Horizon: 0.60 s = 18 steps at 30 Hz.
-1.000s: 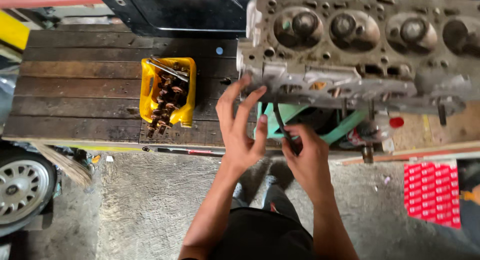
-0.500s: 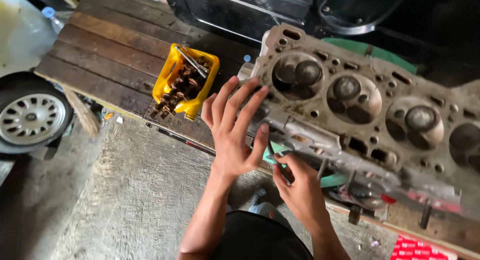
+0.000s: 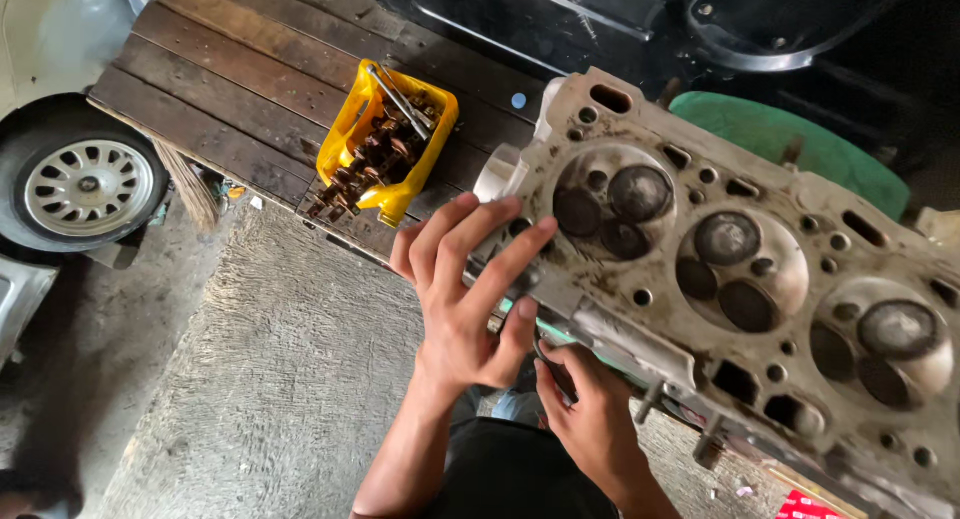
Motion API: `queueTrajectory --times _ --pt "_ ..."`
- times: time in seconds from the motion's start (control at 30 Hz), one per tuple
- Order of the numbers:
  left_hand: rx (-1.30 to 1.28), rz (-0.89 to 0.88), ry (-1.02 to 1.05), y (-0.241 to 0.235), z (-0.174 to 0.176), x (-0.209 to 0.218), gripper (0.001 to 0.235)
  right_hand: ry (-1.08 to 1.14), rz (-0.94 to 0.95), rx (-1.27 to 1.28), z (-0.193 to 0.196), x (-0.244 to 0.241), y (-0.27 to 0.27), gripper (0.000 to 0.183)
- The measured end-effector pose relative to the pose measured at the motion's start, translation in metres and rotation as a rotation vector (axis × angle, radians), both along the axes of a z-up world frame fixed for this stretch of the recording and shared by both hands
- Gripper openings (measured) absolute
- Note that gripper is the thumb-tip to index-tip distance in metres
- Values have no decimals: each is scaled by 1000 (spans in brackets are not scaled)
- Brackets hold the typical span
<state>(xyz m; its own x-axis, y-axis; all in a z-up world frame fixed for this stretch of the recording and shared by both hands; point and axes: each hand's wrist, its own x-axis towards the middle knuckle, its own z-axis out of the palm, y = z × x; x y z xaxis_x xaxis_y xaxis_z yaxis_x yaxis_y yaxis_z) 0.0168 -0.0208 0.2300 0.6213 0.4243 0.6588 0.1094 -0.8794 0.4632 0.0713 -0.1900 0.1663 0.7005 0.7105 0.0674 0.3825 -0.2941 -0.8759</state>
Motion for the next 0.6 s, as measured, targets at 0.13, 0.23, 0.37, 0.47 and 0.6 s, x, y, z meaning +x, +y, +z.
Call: queueTrajectory --times 0.13,0.23,0.37,0.47,0.6 --pt "21 15 -14 2 -3 5 50 90 24 -120 -9 3 2 16" --pt "36 9 -21 3 -4 8 50 -53 80 -99 -7 4 0 16" --pt "23 -10 -8 5 -6 11 49 -48 87 -118 1 10 2 18" --pt "24 -22 -4 5 -6 2 50 -50 110 -128 13 3 -2 20" --pt "25 -24 -9 6 -7 9 49 -113 144 -123 25 13 -4 23"
